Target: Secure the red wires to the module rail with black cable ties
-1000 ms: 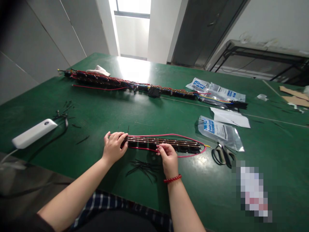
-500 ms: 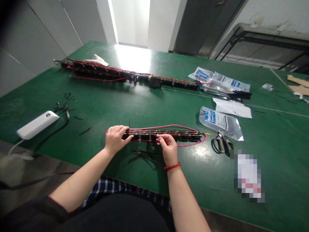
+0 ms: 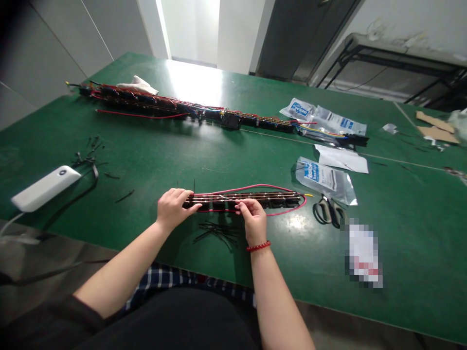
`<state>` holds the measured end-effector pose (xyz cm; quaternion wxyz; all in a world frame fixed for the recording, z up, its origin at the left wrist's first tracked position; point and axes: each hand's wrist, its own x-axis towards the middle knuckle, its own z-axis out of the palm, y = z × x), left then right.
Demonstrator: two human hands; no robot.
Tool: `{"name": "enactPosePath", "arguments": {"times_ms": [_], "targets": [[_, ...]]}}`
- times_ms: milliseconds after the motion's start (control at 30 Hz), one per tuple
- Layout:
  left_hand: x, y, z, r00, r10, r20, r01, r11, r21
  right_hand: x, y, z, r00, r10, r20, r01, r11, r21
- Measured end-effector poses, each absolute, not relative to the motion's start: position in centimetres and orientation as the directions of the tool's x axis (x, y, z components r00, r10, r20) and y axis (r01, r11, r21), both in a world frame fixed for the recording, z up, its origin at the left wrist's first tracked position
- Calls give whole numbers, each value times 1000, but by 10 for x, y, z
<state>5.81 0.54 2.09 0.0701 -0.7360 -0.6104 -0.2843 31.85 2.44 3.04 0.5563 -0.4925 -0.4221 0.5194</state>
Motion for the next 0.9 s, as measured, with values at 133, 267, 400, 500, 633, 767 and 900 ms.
{"name": "enactPosePath", "arguments": {"times_ms": [133,267,400,500,633,767,900], "targets": [[57,7,21,101,859,503,930,-262,259,308,28,34,138,990,-43,-204,-14,-979],[57,7,22,107,857,504,925,-272,266,297,32,34,122,992,-17,-201,8,-979],[57,8,22,110,854,508,923,-278,267,295,31,30,165,986,11,-169,39,-985],[57,8,22,107,859,500,923,-272,270,297,29,28,151,989,2,-172,29,-985],[57,7,21,110,859,499,931,-265,250,299,29,25,120,993,-15,-191,8,-982],[60,3,24,130,835,535,945,-267,186,300,29,23,98,995,-11,-172,6,-985],[72,0,35,234,825,514,910,-372,183,301,28,22,79,997,-16,-190,-1,-982]]}}
